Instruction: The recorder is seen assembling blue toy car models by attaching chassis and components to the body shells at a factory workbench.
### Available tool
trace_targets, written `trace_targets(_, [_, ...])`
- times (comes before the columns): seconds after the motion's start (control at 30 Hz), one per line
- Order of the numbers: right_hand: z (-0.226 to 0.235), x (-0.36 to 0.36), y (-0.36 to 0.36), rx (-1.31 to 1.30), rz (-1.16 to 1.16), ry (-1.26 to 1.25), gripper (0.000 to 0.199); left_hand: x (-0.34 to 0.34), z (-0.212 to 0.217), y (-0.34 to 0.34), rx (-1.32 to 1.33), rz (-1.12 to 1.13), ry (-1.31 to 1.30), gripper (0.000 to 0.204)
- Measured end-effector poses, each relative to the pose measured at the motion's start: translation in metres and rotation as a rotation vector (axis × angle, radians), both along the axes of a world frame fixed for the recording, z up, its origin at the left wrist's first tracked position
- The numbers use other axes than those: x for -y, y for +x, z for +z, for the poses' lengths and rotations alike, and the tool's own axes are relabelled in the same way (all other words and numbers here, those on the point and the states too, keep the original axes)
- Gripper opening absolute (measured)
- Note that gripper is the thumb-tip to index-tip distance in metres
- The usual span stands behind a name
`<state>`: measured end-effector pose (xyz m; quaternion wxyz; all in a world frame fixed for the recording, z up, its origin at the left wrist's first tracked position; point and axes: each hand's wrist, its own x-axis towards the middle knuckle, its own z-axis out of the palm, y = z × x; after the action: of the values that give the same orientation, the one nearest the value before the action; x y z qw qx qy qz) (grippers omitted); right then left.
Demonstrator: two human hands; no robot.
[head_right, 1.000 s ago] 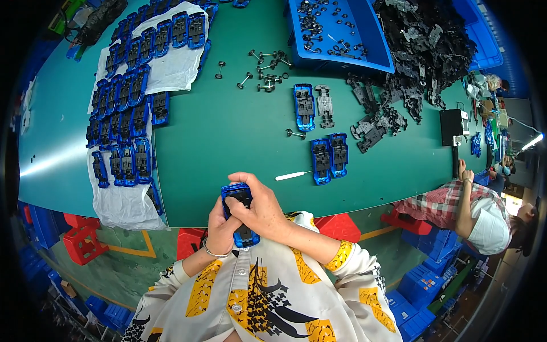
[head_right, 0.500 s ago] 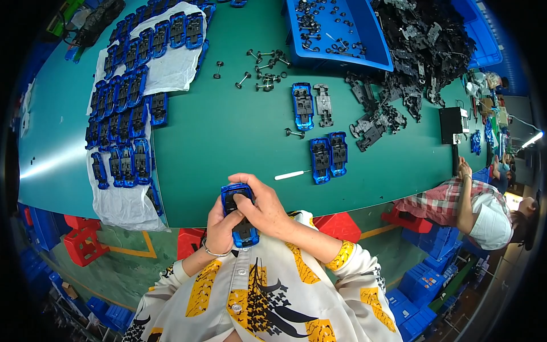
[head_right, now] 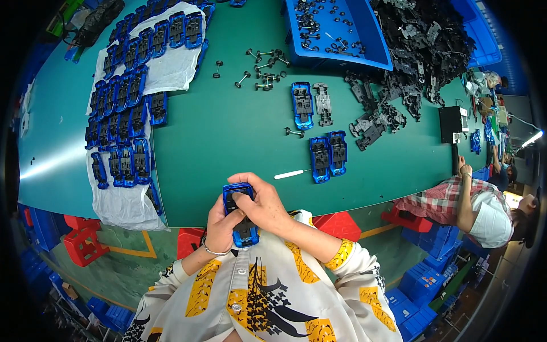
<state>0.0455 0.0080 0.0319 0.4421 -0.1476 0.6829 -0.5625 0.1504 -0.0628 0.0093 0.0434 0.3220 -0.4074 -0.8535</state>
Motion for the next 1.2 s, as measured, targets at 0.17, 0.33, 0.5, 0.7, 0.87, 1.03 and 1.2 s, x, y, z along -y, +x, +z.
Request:
trace_targets(0.17, [0.003,0.002,-0.007,0.044,0.033,0.060,0.024,0.000,0.004,-0.001,-0.007,-0.005,-0.029,0.027])
trace_targets(0.33, [0.004,0.002,-0.013,-0.080,0.129,0.093,0.016,-0.001,0.004,0.000,-0.017,-0.011,-0.046,0.027])
trace_targets(0.5, [0.004,0.002,-0.016,-0.093,0.146,0.078,0.017,0.001,0.004,-0.001,-0.023,-0.024,-0.062,0.028])
trace_targets(0.7, [0.002,0.002,-0.018,-0.083,0.152,0.064,0.016,0.002,0.004,-0.002,-0.010,-0.027,-0.020,0.029])
trace_targets(0.87, [0.002,0.003,-0.017,-0.149,0.138,0.050,0.016,0.001,0.007,-0.002,-0.035,-0.023,-0.086,0.027])
trace_targets(1.03, [-0.001,0.005,-0.016,-0.176,0.126,0.066,0.016,0.002,0.003,-0.003,-0.025,-0.020,-0.056,0.026])
trace_targets(1.2, [0.004,0.001,-0.015,-0.106,0.125,0.021,0.027,0.003,0.004,-0.004,-0.005,-0.034,0.001,0.028])
